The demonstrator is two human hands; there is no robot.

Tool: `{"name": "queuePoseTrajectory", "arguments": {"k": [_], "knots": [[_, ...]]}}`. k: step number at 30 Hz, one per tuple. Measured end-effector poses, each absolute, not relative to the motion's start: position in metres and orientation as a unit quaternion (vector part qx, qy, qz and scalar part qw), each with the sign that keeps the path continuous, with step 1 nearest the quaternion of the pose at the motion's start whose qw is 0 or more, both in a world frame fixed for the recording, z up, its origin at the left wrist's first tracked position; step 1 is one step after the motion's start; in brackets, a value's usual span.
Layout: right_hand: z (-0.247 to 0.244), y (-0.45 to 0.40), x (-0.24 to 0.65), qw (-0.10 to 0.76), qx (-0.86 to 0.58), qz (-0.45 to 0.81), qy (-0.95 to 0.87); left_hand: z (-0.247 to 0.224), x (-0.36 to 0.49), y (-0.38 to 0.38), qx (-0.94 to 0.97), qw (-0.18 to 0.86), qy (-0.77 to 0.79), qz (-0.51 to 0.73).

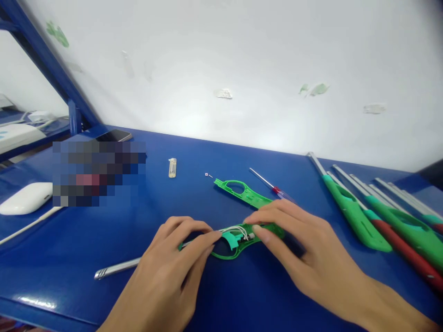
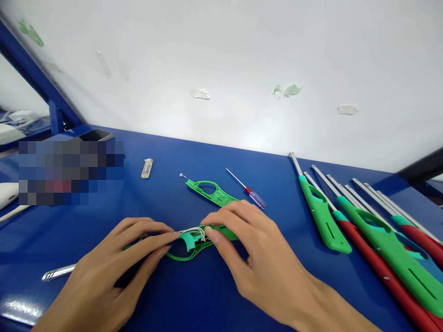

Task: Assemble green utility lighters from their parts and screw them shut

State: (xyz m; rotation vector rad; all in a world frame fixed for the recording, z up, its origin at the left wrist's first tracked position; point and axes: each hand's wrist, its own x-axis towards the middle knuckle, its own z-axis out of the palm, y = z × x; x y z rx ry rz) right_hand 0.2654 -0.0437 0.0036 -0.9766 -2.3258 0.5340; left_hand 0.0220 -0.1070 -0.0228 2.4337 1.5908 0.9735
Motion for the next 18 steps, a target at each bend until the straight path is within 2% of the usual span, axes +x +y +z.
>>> {"name": "queuePoseTrajectory", "arguments": {"k": [18], "knots": [[-0.0009,-0.0338,0.2653,0.271,-0.364,0.219,-0.864,-0.0225,0.0226,-0.1072,0.796,0.055,0.512,0.319]]}}
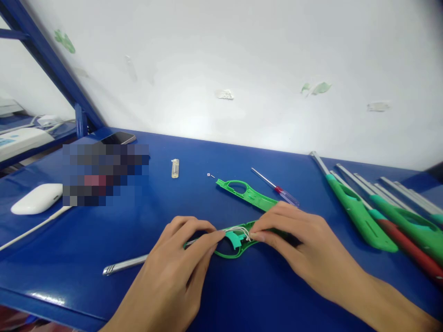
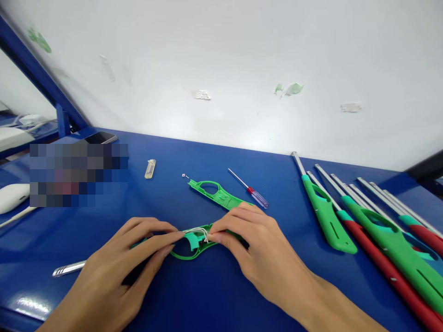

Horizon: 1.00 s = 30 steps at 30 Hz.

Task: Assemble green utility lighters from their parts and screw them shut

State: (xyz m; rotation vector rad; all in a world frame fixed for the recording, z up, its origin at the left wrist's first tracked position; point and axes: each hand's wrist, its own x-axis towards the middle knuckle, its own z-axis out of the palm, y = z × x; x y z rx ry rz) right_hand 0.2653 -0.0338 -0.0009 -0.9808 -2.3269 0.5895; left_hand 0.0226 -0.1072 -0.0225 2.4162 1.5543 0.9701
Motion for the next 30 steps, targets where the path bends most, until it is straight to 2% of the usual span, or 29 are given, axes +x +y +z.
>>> {"name": "queuePoseTrajectory", "arguments": {"k": [6,17,30], "knots": [[-0.0037,-0.0348,0.2651,0.293,-0.403,0.274,-0.823,-0.0218,0.0227,-0.1070,0.798,0.053,0.507,0.323],[-0.0001,-0.0322,0.2592,0.279,-0.426,0.368,-0.778,-0.0216,0.0228,-0.1051,0.800,0.065,0.500,0.326],[-0.0009,-0.0325,0.2603,0.263,-0.431,0.322,-0.801,-0.0177,0.0243,-0.1030,0.792,0.052,0.507,0.336]]}}
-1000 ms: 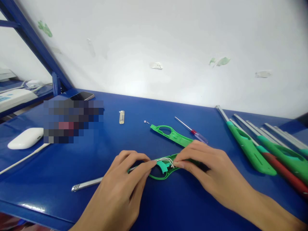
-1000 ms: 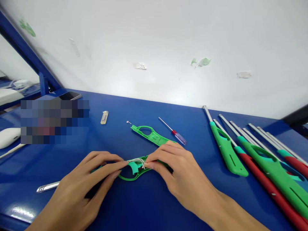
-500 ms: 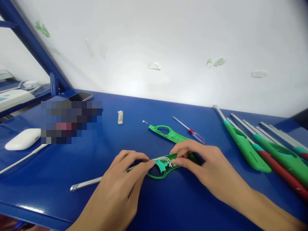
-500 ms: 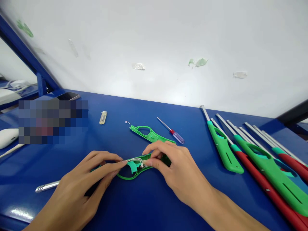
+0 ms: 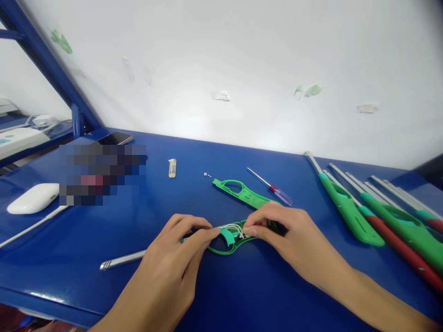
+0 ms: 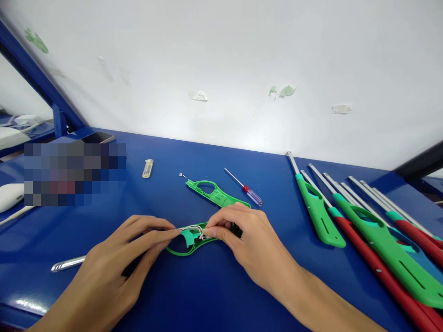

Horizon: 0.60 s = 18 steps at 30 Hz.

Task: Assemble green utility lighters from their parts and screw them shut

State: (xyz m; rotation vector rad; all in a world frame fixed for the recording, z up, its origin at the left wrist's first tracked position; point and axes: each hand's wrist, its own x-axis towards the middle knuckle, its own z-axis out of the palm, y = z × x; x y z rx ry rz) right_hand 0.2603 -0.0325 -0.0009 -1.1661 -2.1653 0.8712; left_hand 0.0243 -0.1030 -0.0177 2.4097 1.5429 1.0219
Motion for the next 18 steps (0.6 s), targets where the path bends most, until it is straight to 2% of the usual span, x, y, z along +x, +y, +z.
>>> {"name": "queuePoseTrajectory", "arguments": {"k": [11,18], "knots": [[0.0016,-0.0327,0.2608,0.269,-0.415,0.314,-0.810,-0.0188,0.0221,-0.1027,0.799,0.044,0.500,0.331],[0.0040,-0.0308,0.2643,0.251,-0.420,0.360,-0.794,-0.0199,0.0213,-0.1035,0.798,0.048,0.502,0.330]]}}
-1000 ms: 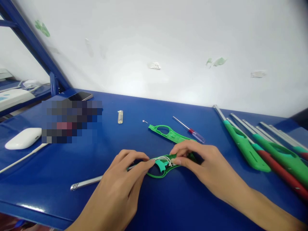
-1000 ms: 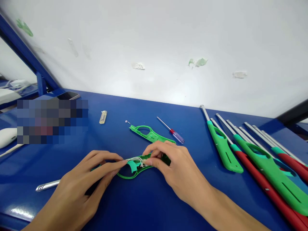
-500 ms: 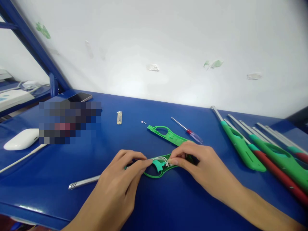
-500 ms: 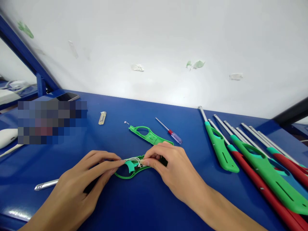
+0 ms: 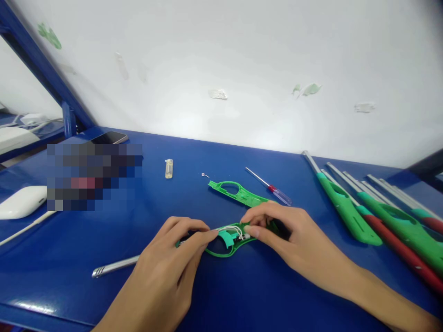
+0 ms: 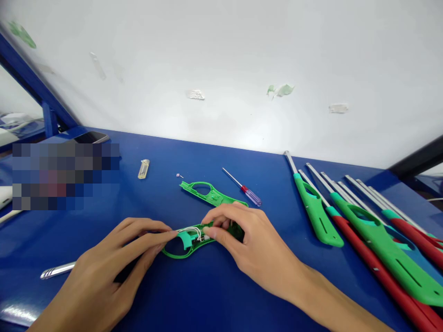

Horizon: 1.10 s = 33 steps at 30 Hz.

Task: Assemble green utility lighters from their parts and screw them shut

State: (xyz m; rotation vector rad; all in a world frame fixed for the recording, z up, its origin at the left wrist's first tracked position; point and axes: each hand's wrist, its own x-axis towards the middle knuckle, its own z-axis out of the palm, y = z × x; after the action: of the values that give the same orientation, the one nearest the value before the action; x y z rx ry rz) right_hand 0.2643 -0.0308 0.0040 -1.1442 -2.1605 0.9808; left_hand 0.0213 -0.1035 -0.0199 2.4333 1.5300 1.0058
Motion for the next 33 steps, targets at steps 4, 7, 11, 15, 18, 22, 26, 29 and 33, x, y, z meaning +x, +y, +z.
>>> {"name": "queuePoseTrajectory", "arguments": {"k": [4,7,11,15,18,22,26,29,33], "knots": [[0.0035,-0.0260,0.2682,0.235,-0.403,0.382,-0.798,-0.0217,0.0205,-0.1038,0.798,0.054,0.505,0.325],[0.0033,-0.0242,0.2688,0.238,-0.406,0.404,-0.785,-0.0231,0.0200,-0.1040,0.798,0.061,0.505,0.323],[0.0040,-0.0250,0.2663,0.242,-0.420,0.405,-0.775,-0.0231,0.0202,-0.1040,0.798,0.054,0.502,0.330],[0.0038,-0.0260,0.2638,0.236,-0.434,0.399,-0.773,-0.0221,0.0207,-0.1033,0.798,0.045,0.501,0.332],[0.0024,-0.0263,0.2633,0.239,-0.428,0.389,-0.780,-0.0215,0.0209,-0.1032,0.799,0.042,0.499,0.334],[-0.0004,-0.0268,0.2631,0.246,-0.428,0.388,-0.778,-0.0218,0.0219,-0.1038,0.798,0.035,0.502,0.330],[-0.0021,-0.0278,0.2630,0.255,-0.438,0.394,-0.767,-0.0220,0.0230,-0.1037,0.796,0.030,0.509,0.325],[-0.0023,-0.0283,0.2625,0.259,-0.440,0.399,-0.762,-0.0211,0.0240,-0.1037,0.796,0.029,0.509,0.326],[-0.0024,-0.0273,0.2601,0.262,-0.435,0.402,-0.762,-0.0200,0.0248,-0.1043,0.790,0.024,0.521,0.322]]}}
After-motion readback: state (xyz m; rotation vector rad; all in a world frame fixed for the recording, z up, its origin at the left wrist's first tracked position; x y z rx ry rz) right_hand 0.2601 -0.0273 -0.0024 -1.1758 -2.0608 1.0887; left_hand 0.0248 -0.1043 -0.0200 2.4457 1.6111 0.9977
